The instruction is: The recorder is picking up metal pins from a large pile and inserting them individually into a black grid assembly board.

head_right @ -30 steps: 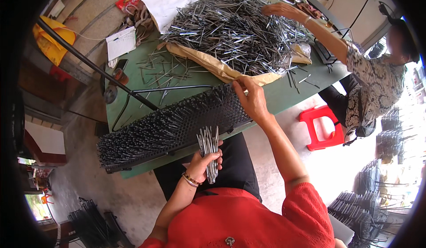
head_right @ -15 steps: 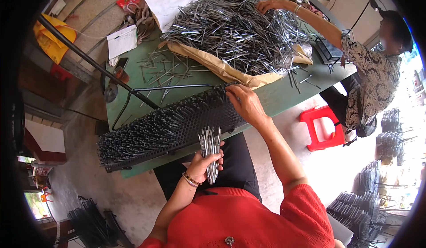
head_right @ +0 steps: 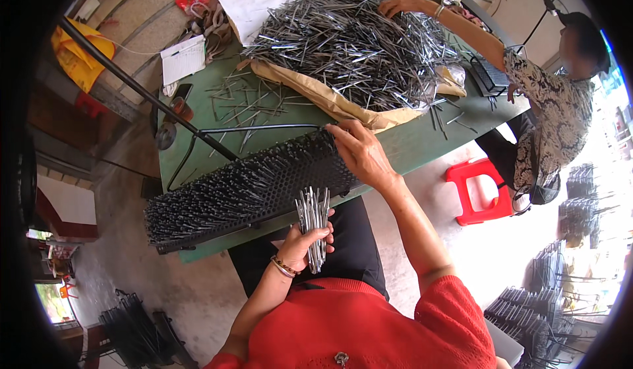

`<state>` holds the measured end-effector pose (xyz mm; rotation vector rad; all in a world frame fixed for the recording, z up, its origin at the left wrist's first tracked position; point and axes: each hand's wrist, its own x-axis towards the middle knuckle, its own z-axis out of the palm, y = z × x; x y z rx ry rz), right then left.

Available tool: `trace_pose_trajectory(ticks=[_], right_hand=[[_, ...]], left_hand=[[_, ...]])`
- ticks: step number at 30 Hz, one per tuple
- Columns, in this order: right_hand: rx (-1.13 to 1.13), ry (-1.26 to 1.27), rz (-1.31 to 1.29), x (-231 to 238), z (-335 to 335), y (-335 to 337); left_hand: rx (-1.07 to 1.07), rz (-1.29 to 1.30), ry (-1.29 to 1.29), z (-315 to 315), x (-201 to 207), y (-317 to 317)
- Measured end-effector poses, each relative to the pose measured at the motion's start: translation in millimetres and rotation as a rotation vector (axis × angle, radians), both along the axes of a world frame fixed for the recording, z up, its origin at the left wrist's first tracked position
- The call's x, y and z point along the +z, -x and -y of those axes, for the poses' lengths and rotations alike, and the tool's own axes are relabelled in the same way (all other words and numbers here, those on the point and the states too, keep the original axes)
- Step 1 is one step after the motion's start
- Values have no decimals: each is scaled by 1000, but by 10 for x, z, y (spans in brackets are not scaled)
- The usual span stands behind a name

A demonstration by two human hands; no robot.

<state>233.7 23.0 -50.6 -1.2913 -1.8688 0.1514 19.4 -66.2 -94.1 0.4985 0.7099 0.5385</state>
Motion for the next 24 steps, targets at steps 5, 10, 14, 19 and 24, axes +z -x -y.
trace_pose_trajectory(ticks=[5, 10, 14, 19, 24], right_hand=[[11, -91, 180, -66, -74, -138], [-47, -92, 219, -33, -12, -78], [-94, -105, 222, -55, 8, -93], [-147, -195, 141, -26, 60, -43], [120, 493, -252, -50, 447, 198]], left_hand=[[-3, 15, -3, 1, 21, -27], [37, 37, 39, -12, -47, 0], [61, 75, 53, -12, -88, -9], [62, 48, 27, -5, -33, -9], [27, 47, -50, -14, 17, 19]])
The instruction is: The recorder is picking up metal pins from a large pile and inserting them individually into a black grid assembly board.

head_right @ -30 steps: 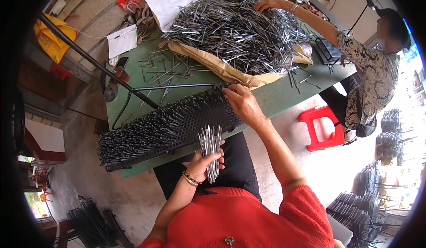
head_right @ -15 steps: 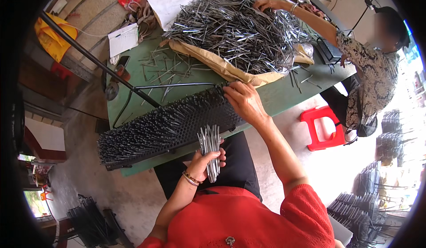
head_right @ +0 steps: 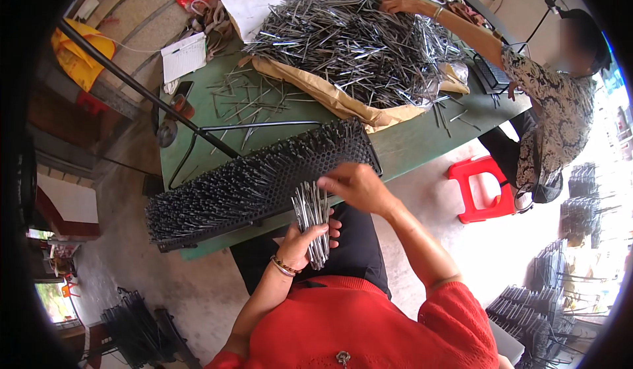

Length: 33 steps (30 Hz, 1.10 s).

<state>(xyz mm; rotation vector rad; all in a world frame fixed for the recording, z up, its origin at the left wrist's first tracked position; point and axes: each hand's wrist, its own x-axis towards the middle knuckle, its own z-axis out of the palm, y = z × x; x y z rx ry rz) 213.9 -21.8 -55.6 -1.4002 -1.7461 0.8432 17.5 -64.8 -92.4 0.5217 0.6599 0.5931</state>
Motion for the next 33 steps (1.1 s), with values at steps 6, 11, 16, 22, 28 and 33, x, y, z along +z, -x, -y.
trace_pose_trajectory(ticks=[6, 11, 16, 22, 28, 33], right_hand=[[16, 445, -288, 10, 80, 31], [-20, 511, -294, 89, 62, -28], [-111, 420, -440, 142, -20, -263], [-236, -41, -146, 309, -339, -700], [-101, -283, 102, 357, -547, -775], [-125, -336, 94, 241, -600, -745]], left_hand=[[-79, 16, -41, 8, 78, -25], [-78, 42, -24, 24, 10, -32], [-100, 25, -3, -3, -41, -59], [-91, 34, 20, 7, -48, -90], [-101, 20, 13, 27, -58, -88], [-89, 12, 26, 35, -48, -84]])
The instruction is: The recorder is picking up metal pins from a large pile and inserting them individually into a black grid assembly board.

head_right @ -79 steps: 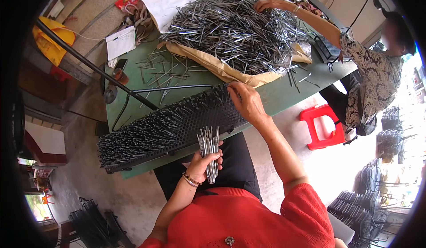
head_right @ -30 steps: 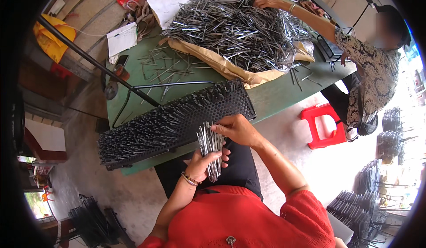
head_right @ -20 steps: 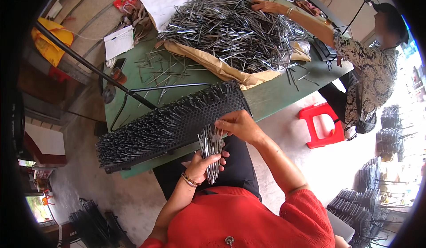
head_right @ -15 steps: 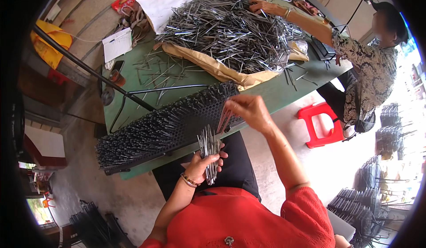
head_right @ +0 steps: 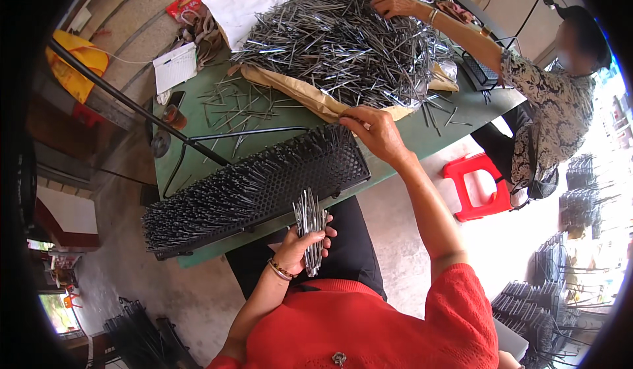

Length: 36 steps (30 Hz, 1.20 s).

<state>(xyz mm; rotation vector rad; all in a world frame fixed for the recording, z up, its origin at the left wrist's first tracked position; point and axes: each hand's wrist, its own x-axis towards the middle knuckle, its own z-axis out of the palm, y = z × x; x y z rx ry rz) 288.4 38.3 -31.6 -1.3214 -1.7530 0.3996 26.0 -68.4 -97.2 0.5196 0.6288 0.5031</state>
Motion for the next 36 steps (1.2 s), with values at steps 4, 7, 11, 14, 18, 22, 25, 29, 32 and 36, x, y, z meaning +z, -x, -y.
trace_pose_trajectory(ticks=[4, 7, 11, 14, 18, 22, 25, 29, 32, 36], right_hand=[[-43, -13, 15, -72, -2, 7], [-48, -37, 25, -71, 15, 21], [-50, -80, 55, -97, 37, 76], [-30, -119, 94, -77, 51, 108], [-2, -107, 98, -69, 68, 130], [10, -122, 122, -83, 76, 113], [17, -100, 119, -87, 86, 97], [-11, -109, 87, -146, 76, 70], [-33, -80, 20, -171, 75, 59], [-42, -80, 65, -155, 73, 49]], left_hand=[[1, 2, 3, 6, 10, 1], [11, 9, 5, 12, 6, 5], [8, -7, 10, 13, 24, 9], [13, -11, 13, 18, 28, 12], [16, -14, 14, 23, 17, 19], [15, -17, 19, 23, 27, 11], [15, -18, 20, 28, 19, 12], [13, -19, 25, 30, 0, 12], [7, -30, 28, 28, -6, 9], [9, -23, 28, 32, -10, 10]])
